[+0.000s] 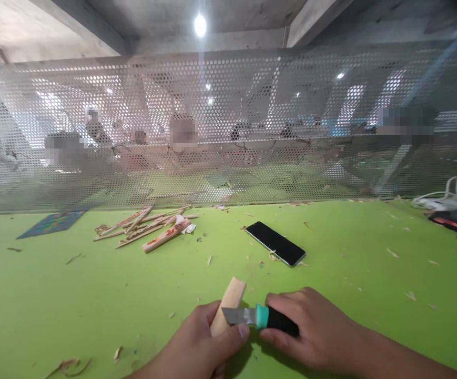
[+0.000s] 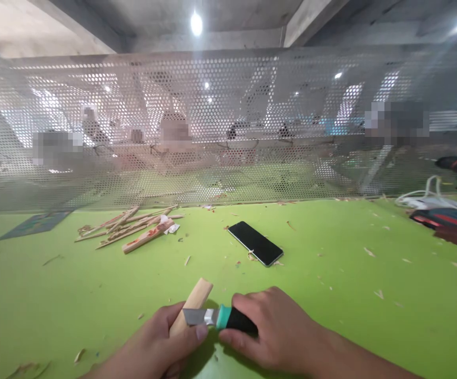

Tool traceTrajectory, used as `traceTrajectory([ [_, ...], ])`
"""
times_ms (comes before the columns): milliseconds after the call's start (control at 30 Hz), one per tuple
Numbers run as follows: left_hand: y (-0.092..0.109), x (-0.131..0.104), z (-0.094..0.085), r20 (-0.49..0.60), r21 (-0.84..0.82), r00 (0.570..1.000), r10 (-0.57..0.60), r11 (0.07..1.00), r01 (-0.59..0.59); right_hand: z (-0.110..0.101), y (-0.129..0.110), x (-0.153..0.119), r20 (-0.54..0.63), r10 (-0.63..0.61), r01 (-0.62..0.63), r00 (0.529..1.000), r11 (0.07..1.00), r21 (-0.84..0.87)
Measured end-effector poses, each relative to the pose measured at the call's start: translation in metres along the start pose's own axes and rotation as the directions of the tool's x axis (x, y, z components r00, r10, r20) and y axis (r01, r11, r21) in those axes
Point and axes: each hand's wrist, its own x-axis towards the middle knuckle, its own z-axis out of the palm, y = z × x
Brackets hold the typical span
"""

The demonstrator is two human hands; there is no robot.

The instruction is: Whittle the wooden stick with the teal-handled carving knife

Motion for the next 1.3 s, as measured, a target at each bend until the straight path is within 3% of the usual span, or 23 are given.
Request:
traceTrajectory([
  [200, 0.002, -0.002, 0.001, 0.031, -0.063, 0.999, -0.015, 0.998, 0.017, -0.001, -0.004, -0.001, -0.041, 0.069, -0.070, 0.997, 0.997, -0.015],
  [367, 0.003, -0.005, 0.003, 0.043, -0.005, 0.998, -0.047, 0.999, 0.048, -0.009, 0.026, 0.008, -0.098, 0.327, -0.320, 0.940, 0.944, 0.080],
  [433, 0.003, -0.005, 0.003, 0.027, 0.004, 0.998, -0.048, 0.999, 0.048, -0.013, 0.034, 0.011, -0.160, 0.360, -0.354, 0.919, 0.933, 0.068],
  [700, -0.011, 0.001, 0.000, -0.029, -0.175, 0.994, -0.107, 0.979, 0.101, -0.007, 0.016, 0.009, -0.087, 0.263, -0.253, 0.961, 0.962, 0.106],
  [833, -0.011, 0.000, 0.002, -0.050, -0.247, 0.997, -0.062, 0.968, 0.048, -0.005, 0.015, 0.010, -0.072, 0.237, -0.229, 0.969, 0.967, 0.107],
  [1033, -0.002, 0.000, 0.006, -0.059, -0.165, 0.997, -0.050, 0.986, 0.040, -0.006, 0.012, 0.010, -0.085, 0.223, -0.219, 0.971, 0.974, 0.058],
  [1300, -0.003, 0.000, 0.000, 0.053, -0.075, 0.998, -0.032, 0.997, 0.036, 0.001, 0.007, 0.007, -0.052, 0.143, -0.140, 0.988, 0.988, 0.066],
])
